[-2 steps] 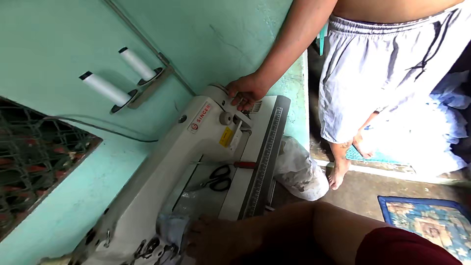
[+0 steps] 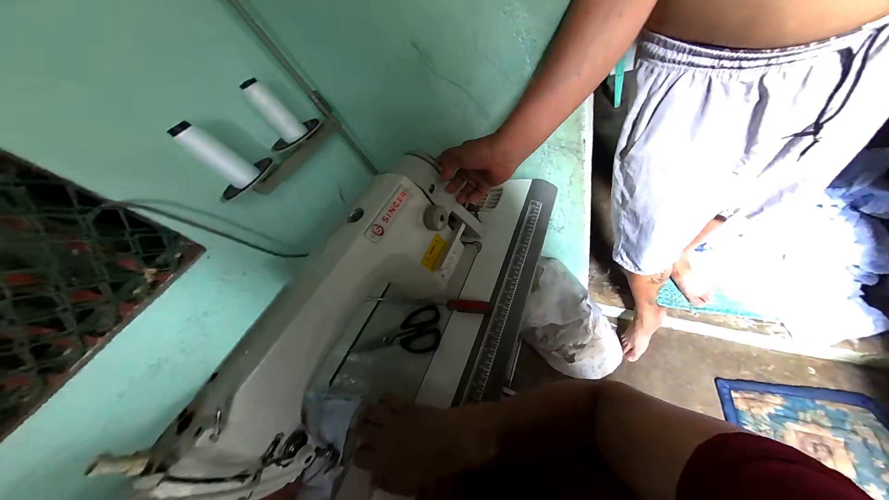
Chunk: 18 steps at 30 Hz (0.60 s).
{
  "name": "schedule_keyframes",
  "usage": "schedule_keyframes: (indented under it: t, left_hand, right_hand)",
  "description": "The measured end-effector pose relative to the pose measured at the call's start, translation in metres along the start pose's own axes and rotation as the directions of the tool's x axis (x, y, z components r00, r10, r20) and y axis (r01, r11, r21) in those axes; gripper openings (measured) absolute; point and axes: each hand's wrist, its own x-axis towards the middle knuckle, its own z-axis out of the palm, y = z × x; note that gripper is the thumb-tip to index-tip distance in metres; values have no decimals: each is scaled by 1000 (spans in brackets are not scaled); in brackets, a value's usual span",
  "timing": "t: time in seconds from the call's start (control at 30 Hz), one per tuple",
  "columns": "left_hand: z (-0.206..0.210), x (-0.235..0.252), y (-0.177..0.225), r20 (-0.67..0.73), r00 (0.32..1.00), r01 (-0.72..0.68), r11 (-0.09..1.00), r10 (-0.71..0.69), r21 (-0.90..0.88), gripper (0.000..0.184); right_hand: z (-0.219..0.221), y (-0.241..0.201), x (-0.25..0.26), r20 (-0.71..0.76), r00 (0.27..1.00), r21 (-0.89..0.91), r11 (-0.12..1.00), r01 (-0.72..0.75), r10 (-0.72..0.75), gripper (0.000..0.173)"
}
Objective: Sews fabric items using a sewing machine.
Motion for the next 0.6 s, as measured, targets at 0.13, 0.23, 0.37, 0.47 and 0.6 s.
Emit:
schedule_keyframes:
  t: [0.13, 0.23, 0.37, 0.47, 0.6]
  left_hand:
    - [70, 10, -64, 134, 948, 318, 900, -290, -299, 57]
    - [40, 20, -33, 265, 911, 379, 897, -318, -229, 58]
    - [-15, 37, 16, 374, 887, 324, 943, -273, -80, 50]
    - [-13, 16, 11, 356, 904, 287, 953, -236, -97, 59]
    - [-25, -27, 11, 339, 923, 249, 954, -182, -167, 69]
  right_hand:
    - [-3, -1, -1, 8, 1000, 13, 1000, -14, 14, 35]
    - [-10, -4, -5, 34, 999, 11, 999, -40, 40, 36]
    - [-17, -7, 2, 206, 970, -27, 992, -124, 127, 44]
    - [-21, -11, 13, 327, 931, -55, 987, -154, 164, 44]
    - [-23, -34, 39, 401, 914, -39, 998, -42, 54, 46]
